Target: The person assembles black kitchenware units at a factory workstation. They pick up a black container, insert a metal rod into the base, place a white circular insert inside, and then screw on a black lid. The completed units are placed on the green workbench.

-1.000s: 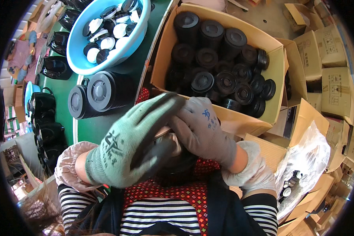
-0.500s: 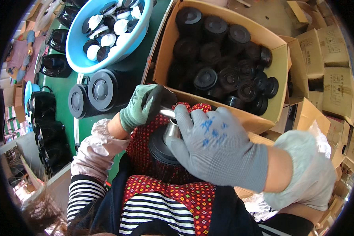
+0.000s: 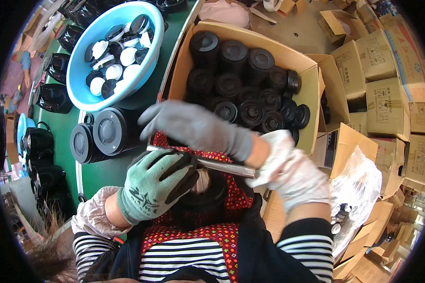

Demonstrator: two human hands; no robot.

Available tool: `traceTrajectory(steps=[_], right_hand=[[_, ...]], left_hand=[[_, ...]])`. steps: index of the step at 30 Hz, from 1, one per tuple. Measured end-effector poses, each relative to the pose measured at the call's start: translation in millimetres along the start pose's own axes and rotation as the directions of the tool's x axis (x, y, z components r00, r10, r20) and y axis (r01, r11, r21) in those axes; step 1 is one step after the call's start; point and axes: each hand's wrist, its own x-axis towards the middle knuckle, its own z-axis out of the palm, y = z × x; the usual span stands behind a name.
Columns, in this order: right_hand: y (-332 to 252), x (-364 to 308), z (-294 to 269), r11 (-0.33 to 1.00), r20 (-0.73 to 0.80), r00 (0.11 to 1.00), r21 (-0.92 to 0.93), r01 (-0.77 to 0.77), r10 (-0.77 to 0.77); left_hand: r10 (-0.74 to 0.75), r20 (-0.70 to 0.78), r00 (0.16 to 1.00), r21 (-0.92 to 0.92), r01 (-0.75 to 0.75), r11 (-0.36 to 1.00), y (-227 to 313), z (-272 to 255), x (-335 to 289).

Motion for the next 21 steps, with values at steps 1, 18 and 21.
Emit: traceTrajectory(steps=[1,18,21], right_hand=[[6.9,6.0,17.3,0.970,0.055,0.998,0.240,-0.031,0.019],[40.7,3.2,13.9,0.972,0.228,0.945,0.081,0.221,-0.234],[45.9,-21.6,5.7,0.960,0.120,0.975,-0.187,0.207,-0.186]], left_hand=[[0.042,0.012,0.999,0.013,-0.042,0.999,-1.2,-2.3,-0.3],[0.311,0.180,0.933,-0.315,-0.245,0.917,37.3,53.3,73.0],[0.380,0.098,0.920,-0.634,-0.237,0.736,15.3,22.1,59.5]])
